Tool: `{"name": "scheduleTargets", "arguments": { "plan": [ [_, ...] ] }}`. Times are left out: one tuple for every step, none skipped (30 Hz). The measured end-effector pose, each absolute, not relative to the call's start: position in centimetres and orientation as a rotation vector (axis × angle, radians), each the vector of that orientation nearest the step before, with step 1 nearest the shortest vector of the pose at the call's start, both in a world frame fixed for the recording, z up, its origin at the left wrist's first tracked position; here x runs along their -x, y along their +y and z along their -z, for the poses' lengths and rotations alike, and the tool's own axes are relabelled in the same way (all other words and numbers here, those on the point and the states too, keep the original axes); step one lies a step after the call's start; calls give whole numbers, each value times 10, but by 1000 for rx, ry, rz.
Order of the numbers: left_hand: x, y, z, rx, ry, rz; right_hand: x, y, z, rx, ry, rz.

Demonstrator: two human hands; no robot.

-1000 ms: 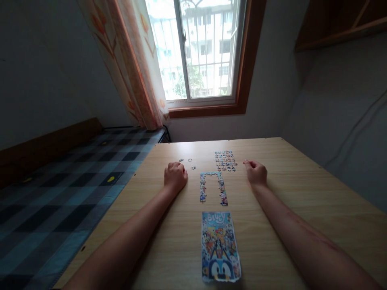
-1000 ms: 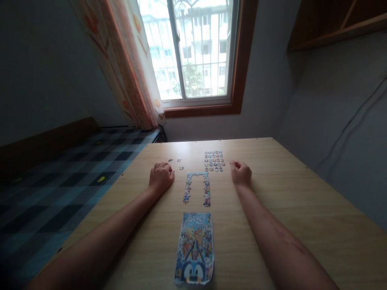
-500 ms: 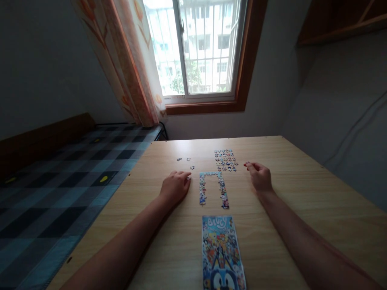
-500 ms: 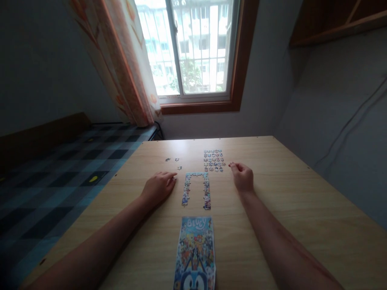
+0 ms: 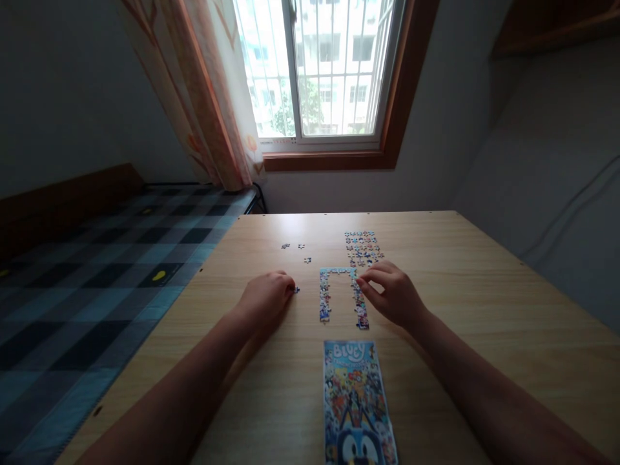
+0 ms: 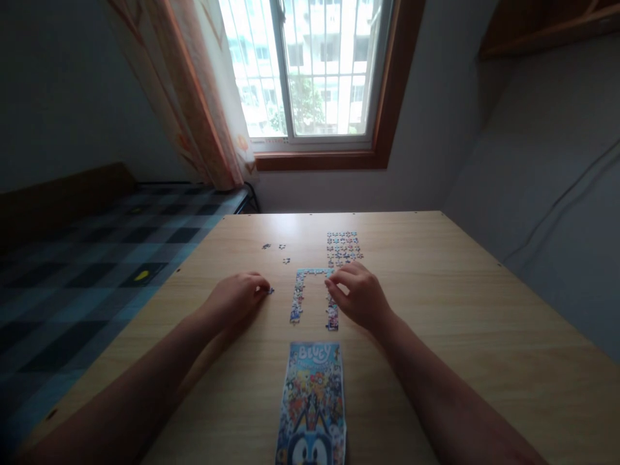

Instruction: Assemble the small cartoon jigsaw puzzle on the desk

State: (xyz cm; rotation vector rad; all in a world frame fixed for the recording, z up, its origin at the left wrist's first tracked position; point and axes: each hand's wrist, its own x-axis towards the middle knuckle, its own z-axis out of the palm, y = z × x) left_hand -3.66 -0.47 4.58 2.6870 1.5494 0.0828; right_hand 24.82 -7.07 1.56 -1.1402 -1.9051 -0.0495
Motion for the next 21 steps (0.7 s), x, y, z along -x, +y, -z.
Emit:
{"name": "scheduleTargets", "arguments": {
  "plan": [
    [37,-5,-46,-2680,1545,-90,-245,-72,-16,1122,-1943,28],
    [38,-5,-47,-2671,1543,-106,-243,-73,-16,1106,-1978,8],
    [39,-4,-47,-2656,1543,-127,-241,-73,-16,1091,-2010,-10],
    [40,-2,-47,-2635,1544,-153,-240,-74,-16,1078,-2040,-25],
    [42,0,-46,-2606,1539,-184,-239,-74,-16,1067,-2066,-38],
    [43,3,-45,-2568,1526,-221,-239,-75,-17,1060,-2083,-46],
    [43,5,-43,-2515,1501,-263,-239,-75,-17,1057,-2093,-49],
    [43,8,-42,-2446,1466,-310,-239,-76,-18,1056,-2096,-49],
    [42,9,-41,-2366,1416,-358,-239,-76,-18,1053,-2094,-49],
    [40,10,-40,-2279,1355,-407,-238,-77,-19,1043,-2091,-48],
    [38,9,-40,-2190,1291,-451,-237,-78,-20,1027,-2087,-45],
    [35,6,-40,-2104,1227,-480,-235,-79,-20,1005,-2084,-41],
    [31,2,-41,-2028,1163,-492,-232,-80,-21,980,-2082,-37],
    [27,-2,-43,-1961,1109,-485,-229,-81,-22,955,-2084,-31],
    [23,-8,-45,-1905,1064,-451,-226,-82,-22,930,-2092,-27],
    [19,-13,-47,-1857,1026,-405,-222,-82,-22,905,-2104,-27],
    [16,-19,-48,-1813,1001,-370,-219,-83,-23,880,-2119,-30],
    [13,-23,-49,-1771,986,-348,-216,-84,-22,855,-2139,-36],
    [11,-26,-50,-1726,983,-328,-213,-84,-22,835,-2162,-44],
    [10,-28,-50,-1682,988,-315,-211,-85,-21,819,-2184,-54],
    [9,-30,-49,-1641,995,-305,-209,-85,-21,809,-2204,-64]
  ]
}}
